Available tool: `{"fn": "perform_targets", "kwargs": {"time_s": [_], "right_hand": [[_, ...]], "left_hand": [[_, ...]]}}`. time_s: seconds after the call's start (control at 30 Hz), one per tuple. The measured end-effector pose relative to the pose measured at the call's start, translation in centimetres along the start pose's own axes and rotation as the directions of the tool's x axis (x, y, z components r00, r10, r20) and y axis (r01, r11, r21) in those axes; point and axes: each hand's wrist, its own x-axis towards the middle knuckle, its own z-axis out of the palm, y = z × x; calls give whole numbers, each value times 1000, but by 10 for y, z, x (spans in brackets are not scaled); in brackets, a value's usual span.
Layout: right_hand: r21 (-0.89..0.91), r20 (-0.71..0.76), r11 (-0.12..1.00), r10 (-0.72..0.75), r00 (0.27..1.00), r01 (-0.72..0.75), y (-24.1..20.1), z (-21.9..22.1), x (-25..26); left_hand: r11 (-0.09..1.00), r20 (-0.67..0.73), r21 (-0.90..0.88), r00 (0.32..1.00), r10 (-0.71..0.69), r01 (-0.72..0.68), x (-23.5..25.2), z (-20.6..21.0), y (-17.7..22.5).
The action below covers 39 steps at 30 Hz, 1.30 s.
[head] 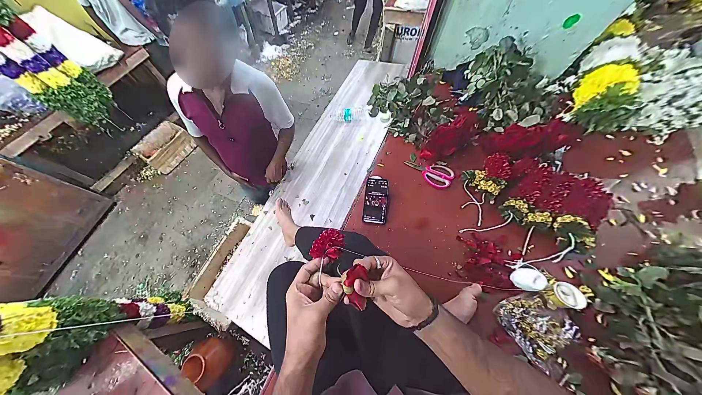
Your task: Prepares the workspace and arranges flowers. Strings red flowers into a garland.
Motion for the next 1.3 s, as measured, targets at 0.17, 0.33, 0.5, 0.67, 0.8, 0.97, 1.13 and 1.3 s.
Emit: {"fn": "perform_targets", "kwargs": {"time_s": [0.17,0.33,0.5,0.67,0.8,0.97,1.13,1.3], "right_hand": [[209,134,961,155,979,-181,6,-8,6],[343,248,910,154,956,-235,17,-16,10],[244,59,962,114,992,-125,18,-9,7],[-640,-196,729,-460,866,242,20,11,3],[-739,-190,622,-562,805,259,8,-3,1],[-818,-420,566,-463,781,-105,-48,-103,8],[-683,-724,432,-296,623,-589,-47,-268,45],[-643,-763,177,-231,603,-745,-64,-307,60]], "left_hand": [[992,33,-94,997,-77,80,1,-3,3],[970,76,-185,986,-146,157,5,-7,0],[969,52,-188,987,-154,161,9,-11,-2],[992,-191,119,981,-8,31,14,1,-11],[995,-222,96,975,6,16,21,0,-18],[997,-255,57,966,-33,49,25,-20,-9],[982,-260,184,966,8,42,26,-37,-5],[974,-283,223,959,15,51,21,-51,1]]}}
